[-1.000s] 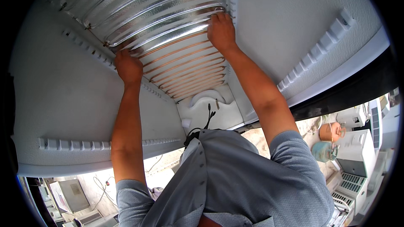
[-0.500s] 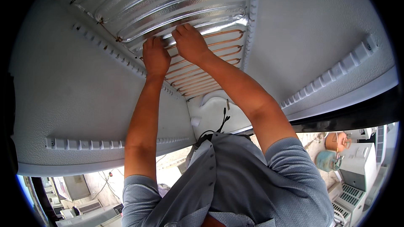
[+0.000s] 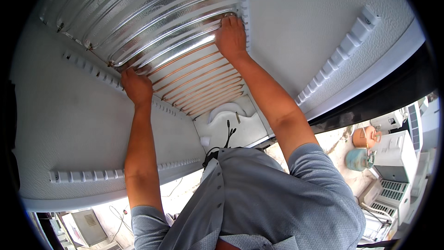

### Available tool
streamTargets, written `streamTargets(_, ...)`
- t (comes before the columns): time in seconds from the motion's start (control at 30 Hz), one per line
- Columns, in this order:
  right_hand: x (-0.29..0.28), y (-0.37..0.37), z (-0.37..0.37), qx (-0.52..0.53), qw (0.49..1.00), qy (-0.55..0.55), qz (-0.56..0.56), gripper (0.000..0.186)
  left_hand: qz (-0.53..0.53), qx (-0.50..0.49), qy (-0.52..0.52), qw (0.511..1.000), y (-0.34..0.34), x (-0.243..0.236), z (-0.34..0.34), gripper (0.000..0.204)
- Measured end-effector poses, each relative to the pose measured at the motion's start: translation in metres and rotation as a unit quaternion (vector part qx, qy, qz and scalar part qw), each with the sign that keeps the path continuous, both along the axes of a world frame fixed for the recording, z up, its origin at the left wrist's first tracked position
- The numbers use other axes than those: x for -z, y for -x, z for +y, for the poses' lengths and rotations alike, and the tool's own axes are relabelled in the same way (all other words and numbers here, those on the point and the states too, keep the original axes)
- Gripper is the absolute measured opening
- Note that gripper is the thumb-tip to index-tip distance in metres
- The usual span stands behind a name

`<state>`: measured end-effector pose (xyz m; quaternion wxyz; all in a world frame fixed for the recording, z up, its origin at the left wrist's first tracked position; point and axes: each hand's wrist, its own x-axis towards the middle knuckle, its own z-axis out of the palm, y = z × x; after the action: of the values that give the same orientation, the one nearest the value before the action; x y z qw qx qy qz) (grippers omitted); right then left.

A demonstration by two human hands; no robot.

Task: The person applies strips of reflective insulation tape to the copper coils inside a refrigerator's freezer compartment. They carefully align the tape over the coils, smooth it down with their hands, and wipe the surface with a cloth. The person repeats this process for multiple sections of the coil assembly.

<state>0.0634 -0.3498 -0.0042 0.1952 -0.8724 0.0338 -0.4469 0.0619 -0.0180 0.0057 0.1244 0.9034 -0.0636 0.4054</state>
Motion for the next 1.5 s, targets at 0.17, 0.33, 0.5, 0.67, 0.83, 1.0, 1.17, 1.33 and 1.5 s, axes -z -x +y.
streamTargets(0.17, 0.012, 0.007, 0.009, 0.006, 1.0, -0.027, -0.002, 0.046, 0.028, 0.006, -0.028, 0.999, 0.004, -0.008, -0.006, 0.023)
streamTargets(0.33, 0.028, 0.019, 0.017, 0.024, 0.997, -0.067, 0.018, 0.064, 0.023, 0.131, -0.038, 0.99, 0.006, -0.006, -0.026, 0.031)
streamTargets(0.5, 0.024, 0.02, 0.027, 0.041, 0.996, -0.078, 0.027, 0.064, 0.046, 0.163, -0.099, 0.981, 0.006, -0.008, -0.037, 0.036)
streamTargets(0.67, 0.019, 0.015, 0.029, 0.051, 0.995, -0.078, 0.022, 0.065, 0.014, 0.212, -0.117, 0.97, -0.003, -0.009, -0.044, 0.039)
streamTargets(0.83, 0.006, 0.017, 0.032, 0.006, 0.98, -0.198, -0.01, 0.066, 0.027, 0.213, -0.108, 0.971, -0.005, -0.009, -0.038, 0.04)
streamTargets(1.0, 0.016, 0.01, 0.038, 0.023, 0.986, -0.162, 0.014, 0.068, 0.01, 0.208, -0.112, 0.972, -0.006, -0.005, -0.039, 0.042)
streamTargets(1.17, 0.03, 0.013, 0.033, 0.025, 0.984, -0.177, -0.001, 0.064, -0.012, 0.22, -0.105, 0.97, -0.007, -0.001, -0.041, 0.043)
streamTargets(1.33, 0.031, 0.009, 0.03, 0.032, 0.985, -0.17, -0.02, 0.064, -0.019, 0.206, -0.107, 0.973, -0.007, 0.001, -0.042, 0.042)
streamTargets(1.5, 0.021, -0.004, 0.033, 0.046, 0.975, -0.213, -0.049, 0.064, -0.019, 0.202, -0.102, 0.974, -0.007, 0.001, -0.043, 0.041)
